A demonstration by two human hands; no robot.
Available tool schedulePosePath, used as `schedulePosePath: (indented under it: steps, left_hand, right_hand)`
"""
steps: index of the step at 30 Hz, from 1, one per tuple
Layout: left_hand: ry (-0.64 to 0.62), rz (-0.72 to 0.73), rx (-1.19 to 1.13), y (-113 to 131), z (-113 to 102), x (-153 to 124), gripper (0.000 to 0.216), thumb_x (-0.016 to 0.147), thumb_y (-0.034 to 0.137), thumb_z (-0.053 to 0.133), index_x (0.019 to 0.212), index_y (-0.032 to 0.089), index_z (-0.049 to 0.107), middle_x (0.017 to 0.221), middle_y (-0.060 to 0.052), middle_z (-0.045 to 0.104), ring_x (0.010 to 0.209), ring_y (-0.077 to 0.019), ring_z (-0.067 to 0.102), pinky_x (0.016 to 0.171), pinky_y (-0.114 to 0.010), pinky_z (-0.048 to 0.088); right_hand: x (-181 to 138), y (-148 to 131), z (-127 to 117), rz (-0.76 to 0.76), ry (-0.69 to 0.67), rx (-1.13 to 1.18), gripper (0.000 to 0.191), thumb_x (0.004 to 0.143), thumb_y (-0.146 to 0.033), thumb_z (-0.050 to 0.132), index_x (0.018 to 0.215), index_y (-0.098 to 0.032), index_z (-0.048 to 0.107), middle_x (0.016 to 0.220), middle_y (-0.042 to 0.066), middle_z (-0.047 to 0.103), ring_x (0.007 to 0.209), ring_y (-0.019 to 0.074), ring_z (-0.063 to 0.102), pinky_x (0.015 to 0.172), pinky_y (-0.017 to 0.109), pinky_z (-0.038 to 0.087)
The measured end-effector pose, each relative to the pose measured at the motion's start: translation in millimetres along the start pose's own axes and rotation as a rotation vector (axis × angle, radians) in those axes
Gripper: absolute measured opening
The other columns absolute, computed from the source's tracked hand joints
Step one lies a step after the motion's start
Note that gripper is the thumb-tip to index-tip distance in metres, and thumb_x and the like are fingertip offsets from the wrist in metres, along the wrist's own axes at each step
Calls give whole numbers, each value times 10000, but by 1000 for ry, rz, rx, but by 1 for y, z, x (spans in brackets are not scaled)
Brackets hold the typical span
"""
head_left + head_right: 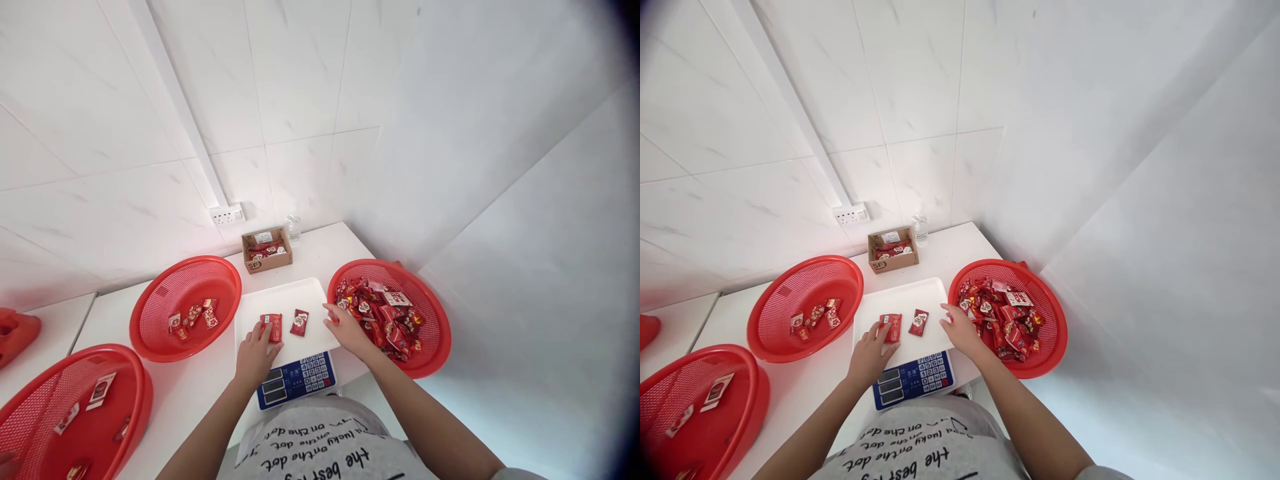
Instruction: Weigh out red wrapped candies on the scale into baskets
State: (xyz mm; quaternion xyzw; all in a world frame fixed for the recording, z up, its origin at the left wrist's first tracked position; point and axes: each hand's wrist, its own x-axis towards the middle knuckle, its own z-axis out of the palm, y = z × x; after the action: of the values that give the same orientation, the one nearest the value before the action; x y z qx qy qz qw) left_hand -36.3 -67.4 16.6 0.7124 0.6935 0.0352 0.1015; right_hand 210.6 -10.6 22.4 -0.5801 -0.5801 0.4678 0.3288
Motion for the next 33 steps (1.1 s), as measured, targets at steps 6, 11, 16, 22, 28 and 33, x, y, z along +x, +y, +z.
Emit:
schedulePosePath:
  steps: [6,11,16,22,28,33]
  left_hand:
    - [-25,-80,-124,0,8,-2,541,870,405,394,1346,146,375,1458,-148,283,1267,-274,383,965,-392,386]
    - [-15,-50,-116,6,5,1,502,876,377,381,1332,168,401,1444,-144,313,1235,-282,422,944,-413,406]
    - [33,-19,-94,8,6,4,464,867,367,403,1290,185,457,1422,-139,351,1205,-290,450,926,-428,418]
    - [62,-8,-136,3,14,2,440,861,371,409,1254,189,490,1426,-125,348,1215,-281,446,965,-435,400]
    - [80,-11,-192,0,11,-6,429,868,377,390,1234,193,518,1415,-119,372,1212,-282,452,959,-449,418]
    - [97,-13,-228,-5,8,-12,421,868,371,389,1222,190,526,1383,-126,407,1209,-278,457,962,-453,419]
  right_hand:
    - [-2,39,-43,63,136,-293,413,786,-234,460,1185,-190,552,1212,87,582,1129,205,526,989,357,388]
    - [6,66,-48,171,42,-523,523,763,-184,504,1285,-167,483,1422,137,346,1302,241,347,1043,342,299]
    - [16,77,-37,245,49,-641,547,746,-185,548,1280,-287,488,1532,38,21,1386,309,75,1054,417,245]
    - [18,87,-37,227,58,-705,666,741,-137,497,1379,-241,339,1534,50,23,1391,275,72,1068,401,235]
    - [17,94,-43,134,134,-664,632,797,-184,379,1398,-35,253,1490,132,220,1384,196,151,1121,321,171]
    - [12,87,-53,141,219,-582,581,821,-232,368,1374,-62,322,1425,142,358,1336,221,291,1100,354,244]
